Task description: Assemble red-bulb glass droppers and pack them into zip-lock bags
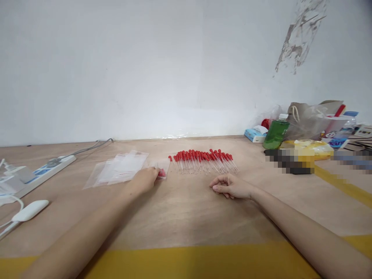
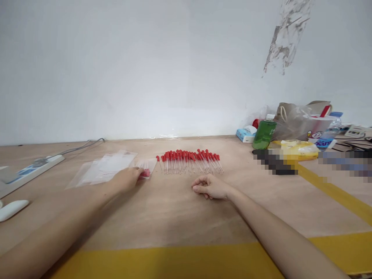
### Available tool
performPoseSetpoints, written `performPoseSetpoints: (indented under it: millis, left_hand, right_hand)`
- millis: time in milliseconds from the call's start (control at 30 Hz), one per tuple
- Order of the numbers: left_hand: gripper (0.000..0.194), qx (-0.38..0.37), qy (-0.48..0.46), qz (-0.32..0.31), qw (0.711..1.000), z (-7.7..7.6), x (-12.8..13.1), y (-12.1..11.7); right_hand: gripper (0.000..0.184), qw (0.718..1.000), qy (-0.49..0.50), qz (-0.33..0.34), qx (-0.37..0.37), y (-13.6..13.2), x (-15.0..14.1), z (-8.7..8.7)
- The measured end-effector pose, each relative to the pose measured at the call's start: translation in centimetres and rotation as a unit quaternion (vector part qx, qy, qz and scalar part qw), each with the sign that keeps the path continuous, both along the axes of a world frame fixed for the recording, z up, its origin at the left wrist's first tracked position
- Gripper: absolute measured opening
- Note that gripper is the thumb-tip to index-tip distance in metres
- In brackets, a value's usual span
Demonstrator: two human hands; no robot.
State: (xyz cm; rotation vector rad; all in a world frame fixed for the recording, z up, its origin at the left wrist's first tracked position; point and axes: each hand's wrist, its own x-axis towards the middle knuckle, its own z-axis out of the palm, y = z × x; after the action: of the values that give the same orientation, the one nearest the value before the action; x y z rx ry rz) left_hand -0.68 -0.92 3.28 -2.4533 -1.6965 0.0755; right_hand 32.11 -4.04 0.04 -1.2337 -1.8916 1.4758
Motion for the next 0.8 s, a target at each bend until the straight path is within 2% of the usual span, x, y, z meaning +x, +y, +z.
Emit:
performPoseSetpoints:
  millis: [133,267,300,333,400,433,500,567,633,733,800]
  left_hand:
    - [0.036,0.012,-0.009,0.021,1.0,0.2,-0.4,2.9]
    - [0.033,-0.029,-0.052,0.024,0.998,1.9,-2.7,4.4]
    - [0.032,-0.04,-0.098,0.055,0.993,2.3,-3.6,4.7]
    - [0.03,-0.022,-0.142,0.116,0.983,2.5,-4.6,5.0]
    - [0.033,0.023,-0.166,0.193,0.967,2.5,-6.5,5.5]
    - [0.037,0.054,-0.176,0.24,0.953,2.3,-7.3,5.7]
    - [0.049,0.114,-0.216,0.358,0.901,1.5,-8.9,6.0]
    - [0.058,0.124,-0.239,0.401,0.876,0.9,-10.1,6.0]
    - [0.057,0.111,-0.256,0.405,0.871,0.6,-11.2,5.9]
    - [0.038,0.106,-0.29,0.402,0.862,0.9,-12.3,5.6]
    - [0.031,0.128,-0.321,0.383,0.857,1.3,-12.4,5.5]
  right_hand:
    - [0.04,1.0,-0.003,-0.004,0.009,0.0,0.0,-0.2]
    - [0.039,1.0,0.006,-0.002,0.007,0.0,0.0,-0.3]
    - [0.039,1.0,0.007,-0.002,0.005,0.0,0.0,-0.3]
    - [0.039,1.0,0.006,-0.004,0.004,0.0,0.0,-0.3]
    - [0.04,1.0,0.005,-0.005,0.004,-0.1,-0.1,-0.2]
    - [0.04,1.0,0.005,-0.006,0.004,-0.1,-0.1,-0.2]
    - [0.04,1.0,0.007,-0.005,0.006,-0.1,-0.2,-0.1]
    - [0.04,1.0,0.007,-0.007,0.006,-0.1,-0.2,-0.1]
    - [0.04,1.0,0.004,-0.01,0.005,-0.1,-0.2,-0.2]
    - [0.04,1.0,0.001,-0.012,0.006,-0.1,-0.2,-0.2]
    - [0.04,1.0,0.001,-0.009,0.01,-0.1,-0.1,-0.2]
